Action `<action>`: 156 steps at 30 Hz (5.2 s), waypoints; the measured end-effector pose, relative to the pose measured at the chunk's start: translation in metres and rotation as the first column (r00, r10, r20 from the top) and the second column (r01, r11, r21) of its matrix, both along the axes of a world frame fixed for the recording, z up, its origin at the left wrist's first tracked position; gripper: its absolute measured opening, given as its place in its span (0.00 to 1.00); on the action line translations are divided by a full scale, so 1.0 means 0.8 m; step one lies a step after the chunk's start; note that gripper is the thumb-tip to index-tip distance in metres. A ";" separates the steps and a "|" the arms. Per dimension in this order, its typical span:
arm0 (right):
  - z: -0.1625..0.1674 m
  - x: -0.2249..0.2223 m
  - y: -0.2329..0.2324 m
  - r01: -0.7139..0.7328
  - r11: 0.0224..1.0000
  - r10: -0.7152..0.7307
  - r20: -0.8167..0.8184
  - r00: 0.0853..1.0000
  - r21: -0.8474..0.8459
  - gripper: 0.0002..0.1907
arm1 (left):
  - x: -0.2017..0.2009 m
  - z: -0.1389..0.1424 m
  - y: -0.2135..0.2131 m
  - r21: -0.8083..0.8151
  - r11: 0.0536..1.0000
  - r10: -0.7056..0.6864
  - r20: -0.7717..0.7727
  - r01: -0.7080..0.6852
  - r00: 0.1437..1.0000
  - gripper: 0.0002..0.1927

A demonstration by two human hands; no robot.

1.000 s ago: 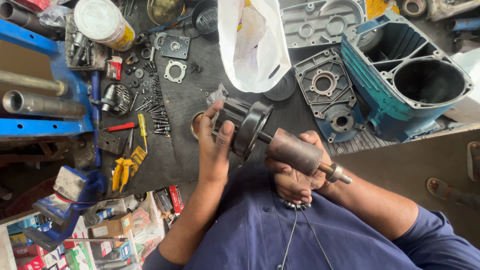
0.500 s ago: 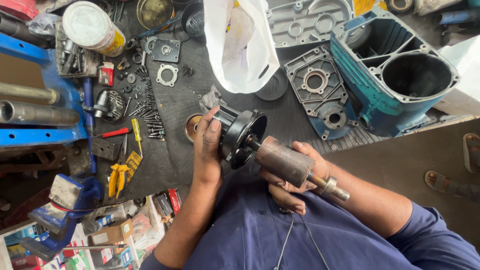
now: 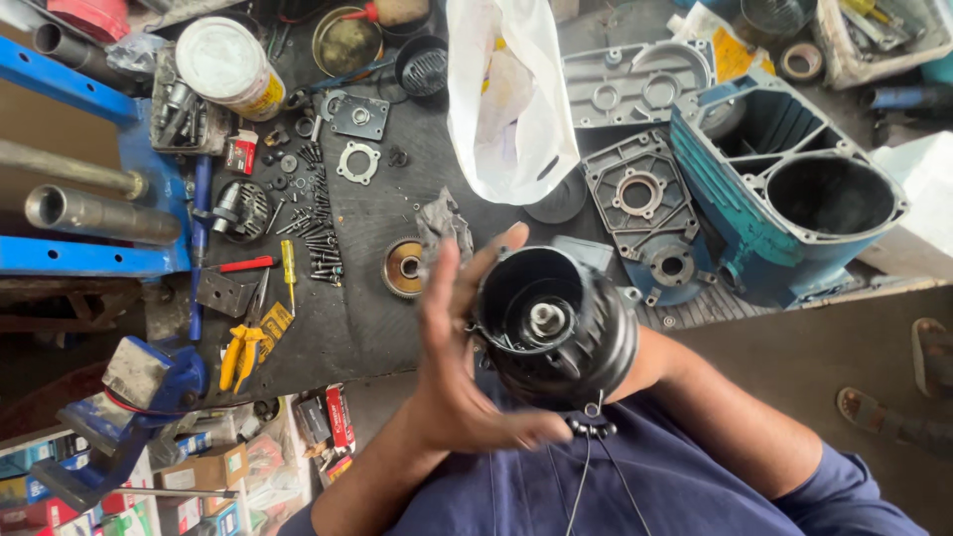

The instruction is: The person wipes small metal parts and a gear with a gray rag at a cluttered workbench, then fits a copper-wound rotor into a black motor housing, pressing and twisting the parts together by hand and checking the fit.

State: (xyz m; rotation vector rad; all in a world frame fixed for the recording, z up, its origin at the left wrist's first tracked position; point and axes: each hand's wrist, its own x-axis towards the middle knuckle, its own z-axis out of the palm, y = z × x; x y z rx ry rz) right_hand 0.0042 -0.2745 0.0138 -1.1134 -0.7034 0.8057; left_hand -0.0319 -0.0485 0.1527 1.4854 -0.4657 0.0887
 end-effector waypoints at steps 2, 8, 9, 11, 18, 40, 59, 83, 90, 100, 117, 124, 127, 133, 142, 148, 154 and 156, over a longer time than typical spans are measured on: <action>-0.002 -0.003 -0.002 0.124 0.991 -0.117 0.136 0.984 -0.047 0.45 | -0.002 0.001 -0.009 0.144 0.987 0.037 0.217 -0.069 0.976 0.71; 0.012 0.006 0.034 0.159 0.943 0.074 -0.652 0.754 0.291 0.15 | -0.007 -0.010 -0.014 0.372 0.911 -0.019 0.467 -0.176 0.884 0.71; 0.015 0.005 0.049 0.199 0.912 0.174 -0.777 0.605 0.359 0.09 | -0.008 -0.012 -0.012 0.385 0.908 -0.037 0.467 -0.165 0.883 0.70; 0.020 0.004 0.088 0.370 0.632 0.622 -0.730 0.282 0.681 0.06 | -0.010 -0.016 -0.008 0.406 0.903 -0.065 0.454 -0.141 0.889 0.69; 0.026 0.000 0.113 0.447 0.556 0.635 -0.705 0.315 0.700 0.13 | -0.009 -0.019 -0.006 0.420 0.895 -0.072 0.465 -0.149 0.882 0.68; 0.049 -0.073 0.194 0.521 -0.333 0.596 -0.253 0.762 0.786 0.65 | -0.004 -0.020 -0.007 0.417 0.890 -0.026 0.449 -0.183 0.893 0.67; 0.083 0.010 0.025 0.071 0.987 -0.004 -0.417 0.909 0.145 0.47 | 0.029 -0.065 0.020 -0.519 0.632 -0.041 -0.764 -0.575 0.644 0.34; 0.075 0.028 0.014 0.043 0.984 0.045 -0.476 0.878 0.171 0.60 | 0.017 -0.052 0.018 -0.289 0.862 0.320 -0.329 -0.417 0.889 0.21; 0.081 0.041 0.013 0.244 0.962 -0.263 0.190 0.946 0.119 0.70 | 0.025 -0.017 0.017 0.333 0.878 0.109 0.562 -0.345 0.820 0.34; 0.092 0.035 0.020 0.350 0.936 -0.272 0.537 0.798 -0.046 0.56 | 0.014 -0.054 0.037 0.425 0.905 -0.116 0.310 -0.029 0.944 0.53; 0.119 0.039 0.019 0.369 0.922 -0.161 0.753 0.638 -0.115 0.49 | 0.013 -0.045 0.023 0.485 0.874 -0.169 0.275 0.016 0.946 0.67; 0.105 0.034 0.015 0.362 0.923 -0.160 0.729 0.666 -0.129 0.48 | 0.015 -0.041 0.021 0.506 0.863 -0.152 0.270 -0.006 0.951 0.64; 0.101 0.033 0.016 0.368 0.922 -0.169 0.734 0.658 -0.118 0.48 | 0.017 -0.041 0.022 0.501 0.865 -0.148 0.261 -0.002 0.954 0.61; 0.099 0.032 0.019 0.384 0.919 -0.186 0.753 0.631 -0.094 0.52 | 0.019 -0.041 0.023 0.495 0.869 -0.137 0.265 -0.013 0.954 0.54; 0.097 0.028 0.019 0.383 0.919 -0.197 0.726 0.659 -0.098 0.51 | 0.018 -0.042 0.020 0.488 0.873 -0.132 0.265 -0.015 0.955 0.53; 0.099 0.030 0.021 0.384 0.913 -0.197 0.676 0.710 -0.138 0.49 | 0.014 -0.053 0.022 0.537 0.841 -0.096 0.273 -0.069 0.957 0.57; 0.103 0.037 0.022 0.413 0.909 -0.278 0.664 0.694 -0.052 0.46 | 0.013 -0.073 0.025 0.465 0.884 -0.044 0.178 -0.045 0.983 0.61; 0.103 0.036 0.021 0.429 0.902 -0.289 0.674 0.679 -0.045 0.45 | 0.011 -0.078 0.026 0.468 0.884 -0.055 0.148 -0.021 0.987 0.61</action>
